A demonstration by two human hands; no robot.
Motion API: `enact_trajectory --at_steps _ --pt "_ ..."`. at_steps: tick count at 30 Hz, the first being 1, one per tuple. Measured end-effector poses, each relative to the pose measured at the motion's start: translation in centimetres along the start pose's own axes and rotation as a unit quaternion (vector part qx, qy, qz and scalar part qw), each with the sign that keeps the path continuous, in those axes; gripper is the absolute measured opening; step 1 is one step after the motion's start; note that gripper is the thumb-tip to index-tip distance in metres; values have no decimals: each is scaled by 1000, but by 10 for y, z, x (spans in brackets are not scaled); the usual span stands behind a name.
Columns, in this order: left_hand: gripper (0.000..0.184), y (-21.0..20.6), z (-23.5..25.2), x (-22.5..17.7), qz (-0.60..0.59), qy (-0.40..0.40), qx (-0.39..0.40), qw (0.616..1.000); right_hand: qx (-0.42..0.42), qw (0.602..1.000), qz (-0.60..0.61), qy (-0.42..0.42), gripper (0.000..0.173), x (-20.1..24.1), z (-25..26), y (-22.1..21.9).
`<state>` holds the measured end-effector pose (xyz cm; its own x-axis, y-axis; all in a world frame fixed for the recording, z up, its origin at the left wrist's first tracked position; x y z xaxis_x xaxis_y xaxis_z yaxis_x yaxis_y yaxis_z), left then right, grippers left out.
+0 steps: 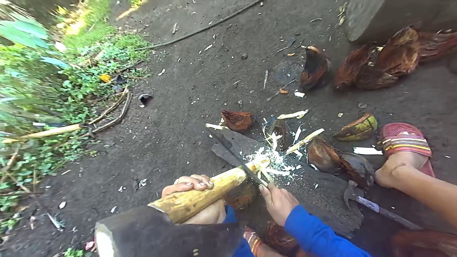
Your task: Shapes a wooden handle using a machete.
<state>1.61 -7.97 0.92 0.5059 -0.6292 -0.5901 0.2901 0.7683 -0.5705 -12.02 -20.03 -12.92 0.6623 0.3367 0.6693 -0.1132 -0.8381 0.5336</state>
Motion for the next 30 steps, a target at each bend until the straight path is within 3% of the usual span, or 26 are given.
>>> enact_trajectory --at_steps 3,8,13,16,19,20,23,27,30 --pt "49 9 1 0 6 -24 16 1000 2 996 15 -88 75 -27 26 -20" --pt "63 -2 6 3 7 -23 22 999 -1 995 42 -87 76 -25 28 -17" --pt "67 -37 23 10 144 -85 -100 981 9 980 176 -96 76 -20 27 2" --pt "55 -53 35 28 178 -49 -126 975 6 939 336 -79 67 -9 10 19" --pt "38 -52 47 56 184 -7 -93 979 -30 892 450 -32 59 -6 4 48" --pt "36 -49 46 65 204 3 -71 976 -53 890 451 -27 57 -11 8 56" --pt "59 -27 14 102 287 79 -28 954 -128 903 403 -82 53 -46 26 73" --pt "40 32 -60 171 371 204 -38 905 -159 918 311 -189 50 -115 43 58" --pt "27 43 -78 190 381 204 -92 897 -142 925 250 -248 54 -154 45 32"
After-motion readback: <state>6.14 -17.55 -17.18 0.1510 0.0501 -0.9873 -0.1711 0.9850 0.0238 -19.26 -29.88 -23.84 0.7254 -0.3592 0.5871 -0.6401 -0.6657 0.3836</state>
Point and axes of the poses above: each hand's wrist, its own z-axis towards the middle knuckle, its own y-axis out of the back of the hand, x = y × z, the point moved 4 cm from there along z, towards the middle knuckle, and after that the axes turned 13 degrees about -x, right-handed, at the moved point
